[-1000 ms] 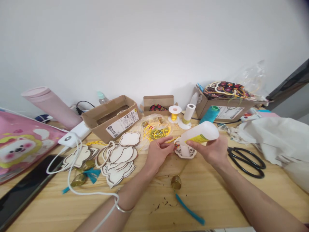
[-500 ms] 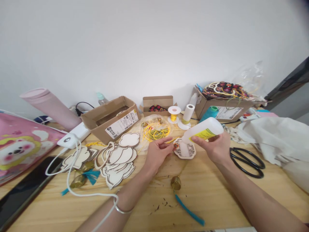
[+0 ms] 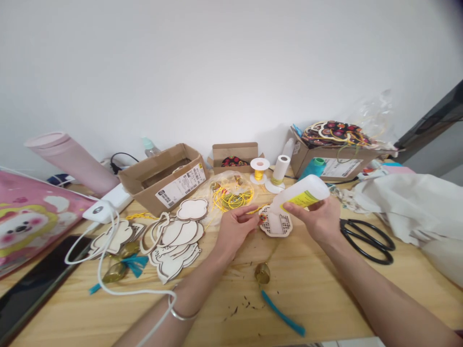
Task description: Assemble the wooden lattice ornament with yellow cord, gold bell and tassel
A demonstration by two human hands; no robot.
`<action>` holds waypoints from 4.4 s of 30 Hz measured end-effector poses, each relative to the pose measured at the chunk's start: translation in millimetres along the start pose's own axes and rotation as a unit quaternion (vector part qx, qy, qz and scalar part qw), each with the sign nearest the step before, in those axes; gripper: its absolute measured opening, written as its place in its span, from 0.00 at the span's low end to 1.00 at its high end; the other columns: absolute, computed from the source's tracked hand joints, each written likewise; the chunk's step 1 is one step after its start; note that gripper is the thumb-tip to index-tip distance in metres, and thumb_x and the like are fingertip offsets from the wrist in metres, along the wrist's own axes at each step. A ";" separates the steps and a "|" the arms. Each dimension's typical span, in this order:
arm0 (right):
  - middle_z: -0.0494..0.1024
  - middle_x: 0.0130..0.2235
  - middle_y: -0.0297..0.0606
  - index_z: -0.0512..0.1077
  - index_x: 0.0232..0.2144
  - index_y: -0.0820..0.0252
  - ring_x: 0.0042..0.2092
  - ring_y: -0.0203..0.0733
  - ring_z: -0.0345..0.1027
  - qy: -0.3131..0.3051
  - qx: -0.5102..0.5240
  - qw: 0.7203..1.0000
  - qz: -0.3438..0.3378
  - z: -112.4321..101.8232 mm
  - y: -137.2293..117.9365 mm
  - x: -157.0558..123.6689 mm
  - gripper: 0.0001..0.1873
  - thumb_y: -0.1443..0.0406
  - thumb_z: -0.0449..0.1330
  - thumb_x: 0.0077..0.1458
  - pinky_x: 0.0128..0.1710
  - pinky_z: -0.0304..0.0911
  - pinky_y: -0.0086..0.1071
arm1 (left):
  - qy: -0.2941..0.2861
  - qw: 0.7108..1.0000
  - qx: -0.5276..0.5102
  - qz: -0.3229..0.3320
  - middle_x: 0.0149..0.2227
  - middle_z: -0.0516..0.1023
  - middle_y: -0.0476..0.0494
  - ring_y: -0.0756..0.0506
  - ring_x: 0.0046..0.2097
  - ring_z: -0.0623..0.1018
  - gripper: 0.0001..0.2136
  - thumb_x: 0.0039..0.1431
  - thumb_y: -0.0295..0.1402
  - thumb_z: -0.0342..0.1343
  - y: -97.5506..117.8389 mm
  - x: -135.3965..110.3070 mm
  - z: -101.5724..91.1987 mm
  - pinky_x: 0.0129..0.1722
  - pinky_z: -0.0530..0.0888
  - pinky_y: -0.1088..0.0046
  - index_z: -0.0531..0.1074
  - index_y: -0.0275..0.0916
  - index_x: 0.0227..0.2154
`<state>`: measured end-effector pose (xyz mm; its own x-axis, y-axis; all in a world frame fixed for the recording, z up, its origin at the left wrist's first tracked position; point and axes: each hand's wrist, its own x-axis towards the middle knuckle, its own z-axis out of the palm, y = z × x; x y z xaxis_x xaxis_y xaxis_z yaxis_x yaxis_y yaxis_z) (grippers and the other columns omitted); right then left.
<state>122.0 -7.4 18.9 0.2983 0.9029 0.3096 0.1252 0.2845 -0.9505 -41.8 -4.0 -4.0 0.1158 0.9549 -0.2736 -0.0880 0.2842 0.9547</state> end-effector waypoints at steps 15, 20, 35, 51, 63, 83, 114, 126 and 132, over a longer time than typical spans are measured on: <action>0.78 0.28 0.37 0.70 0.25 0.60 0.29 0.45 0.73 0.013 -0.006 1.000 -0.022 -4.5 0.5 2.5 0.15 0.63 0.68 0.30 0.29 0.70 0.36 | -0.003 1.000 -0.001 0.006 0.28 0.80 0.44 0.49 0.31 0.78 0.15 0.43 0.29 0.60 -2.6 2.1 -0.8 0.26 0.71 0.81 0.73 0.36 0.37; 0.78 0.26 0.36 0.71 0.24 0.59 0.26 0.43 0.72 -0.007 -0.013 0.998 -0.054 1.1 -5.7 -4.0 0.15 0.61 0.69 0.29 0.24 0.69 0.33 | 0.001 1.000 -0.013 -0.008 0.28 0.80 0.44 0.48 0.32 0.78 0.16 0.43 0.30 0.60 -0.3 1.0 -0.5 0.25 0.71 0.81 0.73 0.36 0.38; 0.76 0.22 0.36 0.68 0.24 0.60 0.23 0.40 0.69 -0.045 -0.202 0.963 -0.174 3.3 -10.9 -15.2 0.17 0.57 0.67 0.31 0.21 0.66 0.30 | 0.019 1.000 -0.011 -0.016 0.24 0.79 0.46 0.50 0.27 0.77 0.17 0.41 0.29 0.62 4.3 -1.0 0.1 0.23 0.70 0.82 0.72 0.35 0.38; 0.75 0.22 0.35 0.68 0.22 0.59 0.22 0.40 0.68 -0.028 -0.209 0.964 -0.160 -2.1 -5.4 -11.0 0.16 0.57 0.67 0.31 0.21 0.66 0.32 | 0.015 0.999 -0.028 -0.008 0.27 0.80 0.44 0.47 0.31 0.78 0.16 0.42 0.29 0.60 2.6 0.7 -2.3 0.25 0.71 0.79 0.72 0.35 0.38; 0.77 0.25 0.37 0.70 0.23 0.58 0.25 0.44 0.70 0.018 -0.131 0.987 -0.093 -8.3 6.0 -5.8 0.15 0.60 0.68 0.30 0.25 0.68 0.37 | 0.010 1.000 -0.027 -0.004 0.27 0.79 0.44 0.47 0.31 0.78 0.16 0.42 0.29 0.60 2.2 1.0 -2.9 0.25 0.70 0.80 0.72 0.35 0.38; 0.77 0.26 0.37 0.71 0.24 0.57 0.27 0.45 0.71 -0.027 -0.076 0.994 -0.076 -4.8 2.6 -4.3 0.15 0.60 0.68 0.30 0.26 0.70 0.38 | 0.002 0.999 -0.035 -0.009 0.27 0.79 0.43 0.47 0.31 0.78 0.17 0.40 0.31 0.62 3.8 1.3 -3.2 0.26 0.71 0.78 0.73 0.35 0.37; 0.78 0.27 0.37 0.69 0.24 0.59 0.29 0.46 0.72 -0.006 -0.019 0.998 -0.053 1.3 -6.1 -3.3 0.16 0.61 0.68 0.29 0.26 0.70 0.37 | -0.003 1.000 -0.016 0.001 0.26 0.79 0.44 0.48 0.31 0.78 0.15 0.41 0.29 0.61 1.4 0.9 -1.2 0.29 0.72 0.78 0.74 0.35 0.36; 0.78 0.29 0.36 0.69 0.25 0.58 0.30 0.44 0.72 -0.010 0.037 0.999 -0.017 1.1 -4.1 -1.2 0.16 0.65 0.68 0.29 0.30 0.70 0.36 | -0.011 1.000 -0.013 0.011 0.27 0.80 0.45 0.49 0.30 0.78 0.15 0.42 0.29 0.60 -1.7 3.0 -0.9 0.30 0.72 0.78 0.74 0.35 0.37; 0.78 0.30 0.36 0.70 0.26 0.60 0.32 0.44 0.72 -0.031 0.031 0.999 0.021 -0.8 3.7 0.2 0.16 0.66 0.69 0.29 0.32 0.69 0.36 | -0.001 1.000 -0.008 0.009 0.26 0.80 0.46 0.50 0.29 0.78 0.14 0.42 0.28 0.60 -0.5 2.8 0.1 0.28 0.72 0.80 0.74 0.35 0.36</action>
<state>123.2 -6.5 15.5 0.2424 0.9320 0.2696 0.0548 0.2643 -0.9629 -41.3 -1.5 -5.2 0.1158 0.9599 -0.2553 -0.1052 0.2674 0.9578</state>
